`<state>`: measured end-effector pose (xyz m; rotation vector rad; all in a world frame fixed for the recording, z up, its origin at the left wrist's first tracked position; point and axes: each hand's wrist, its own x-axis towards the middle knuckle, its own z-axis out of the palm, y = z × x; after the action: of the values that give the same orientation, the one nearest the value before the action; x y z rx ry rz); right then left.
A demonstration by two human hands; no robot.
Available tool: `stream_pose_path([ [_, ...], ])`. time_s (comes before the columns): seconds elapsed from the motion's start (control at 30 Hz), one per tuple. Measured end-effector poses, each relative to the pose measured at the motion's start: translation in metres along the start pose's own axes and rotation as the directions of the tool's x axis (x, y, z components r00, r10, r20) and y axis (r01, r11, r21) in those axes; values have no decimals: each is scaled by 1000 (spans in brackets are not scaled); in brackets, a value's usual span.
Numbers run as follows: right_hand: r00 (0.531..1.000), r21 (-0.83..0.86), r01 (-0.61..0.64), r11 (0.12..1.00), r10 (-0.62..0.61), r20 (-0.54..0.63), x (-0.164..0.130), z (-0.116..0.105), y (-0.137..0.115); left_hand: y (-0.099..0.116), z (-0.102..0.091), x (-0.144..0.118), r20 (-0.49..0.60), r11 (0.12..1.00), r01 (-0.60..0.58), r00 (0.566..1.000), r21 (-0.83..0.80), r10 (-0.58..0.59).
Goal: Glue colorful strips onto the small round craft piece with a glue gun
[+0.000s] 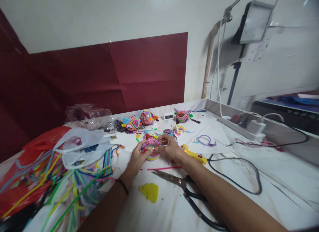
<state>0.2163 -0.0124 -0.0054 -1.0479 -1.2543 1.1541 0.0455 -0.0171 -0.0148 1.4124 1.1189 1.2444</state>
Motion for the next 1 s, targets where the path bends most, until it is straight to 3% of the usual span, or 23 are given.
stream_pose_path([
  [1.0, 1000, 10, -5, 1000, 5, 2, 6, -4, 5, -8, 3, 2, -50, 1000, 0, 999, -28, -1],
])
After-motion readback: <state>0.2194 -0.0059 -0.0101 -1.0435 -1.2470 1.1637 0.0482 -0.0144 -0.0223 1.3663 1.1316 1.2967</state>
